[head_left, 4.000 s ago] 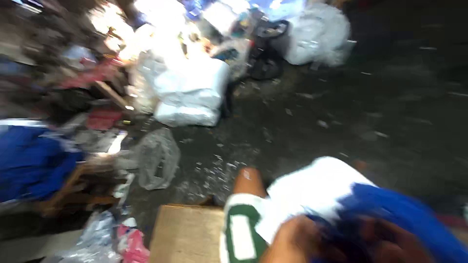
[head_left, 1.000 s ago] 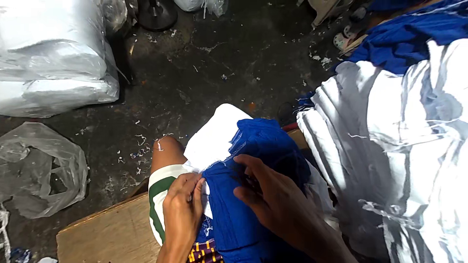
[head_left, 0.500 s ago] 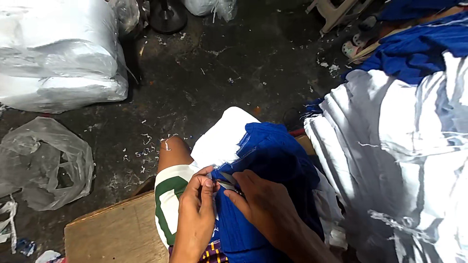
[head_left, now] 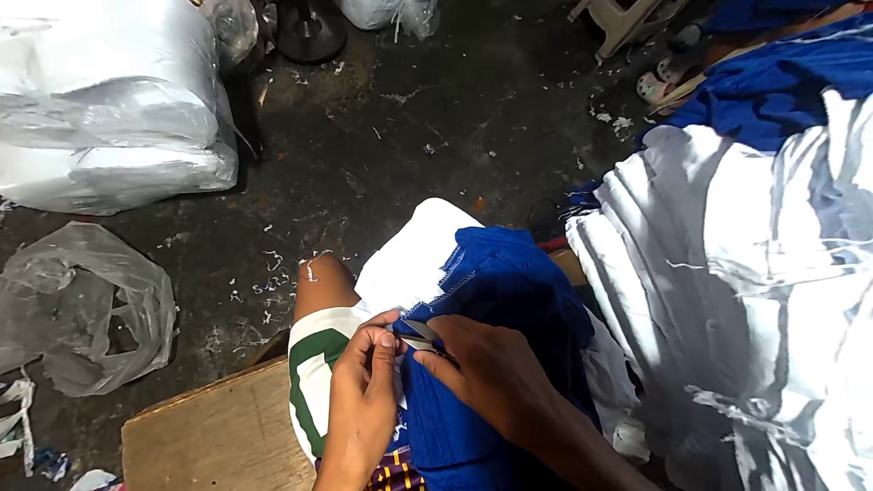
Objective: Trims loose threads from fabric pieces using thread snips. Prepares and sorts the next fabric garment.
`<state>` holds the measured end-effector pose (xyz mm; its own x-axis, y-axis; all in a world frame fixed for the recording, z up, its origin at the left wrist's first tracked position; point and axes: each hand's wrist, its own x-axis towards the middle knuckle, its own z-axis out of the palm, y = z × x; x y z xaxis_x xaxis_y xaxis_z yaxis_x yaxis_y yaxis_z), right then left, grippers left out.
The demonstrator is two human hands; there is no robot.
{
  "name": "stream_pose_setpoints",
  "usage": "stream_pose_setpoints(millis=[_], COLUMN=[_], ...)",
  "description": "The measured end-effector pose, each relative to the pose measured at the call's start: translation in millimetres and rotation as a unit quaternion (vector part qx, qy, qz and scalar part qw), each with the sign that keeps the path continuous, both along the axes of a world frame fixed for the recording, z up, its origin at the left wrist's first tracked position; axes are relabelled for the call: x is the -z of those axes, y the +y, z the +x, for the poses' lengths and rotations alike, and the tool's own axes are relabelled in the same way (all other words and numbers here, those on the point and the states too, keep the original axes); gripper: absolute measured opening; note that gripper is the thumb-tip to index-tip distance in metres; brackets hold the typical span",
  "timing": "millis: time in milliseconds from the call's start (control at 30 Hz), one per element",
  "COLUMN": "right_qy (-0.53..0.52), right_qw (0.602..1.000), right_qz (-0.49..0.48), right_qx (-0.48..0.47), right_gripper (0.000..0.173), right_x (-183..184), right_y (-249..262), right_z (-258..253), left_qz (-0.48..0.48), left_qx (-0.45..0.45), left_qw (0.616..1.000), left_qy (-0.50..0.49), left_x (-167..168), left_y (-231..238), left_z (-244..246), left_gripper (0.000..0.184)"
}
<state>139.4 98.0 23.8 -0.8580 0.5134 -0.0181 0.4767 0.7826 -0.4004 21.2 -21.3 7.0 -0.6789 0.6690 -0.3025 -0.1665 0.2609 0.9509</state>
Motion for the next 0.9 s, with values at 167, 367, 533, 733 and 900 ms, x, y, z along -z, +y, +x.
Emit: stream_pose_setpoints(millis=[167,367,533,733,900], right_qy=[0.002,0.027,0.015,0.035,0.065], right_qw=[1.0,0.999,0.997,0.992,0.989], right_qz=[-0.016,-0.006,-0.063,-0.105,-0.128], right_qx=[-0.007,0.027,0.049,0.066,0.045], right_gripper=[0.034,0.031,0.031,0.041,0.043], right_x=[-1.1,8.9,4.1,8.0,6.3], right_y=[2.8,3.4,7.2,10.2,10.5], right_z=[5.8,1.9,6.7,12.8,18.2], left_qz=[0.012,0.006,0.065,-0.206,-0.133], left_qx=[-0.02,0.096,0.093,0.093,0.197], left_qw=[0.999,0.994,0.991,0.892,0.914], left_qy=[-0.036,0.046,0.066,0.391,0.328], left_x=[-3.6,-3.9,-2.4,-1.1,23.7], left_y=[-1.5,-4.2,-22.5,-30.5,1.4], left_z=[-4.8,-4.5,-36.7,-73.6,-32.7], left_gripper=[0.024,0.025,0.028,0.05,0.035])
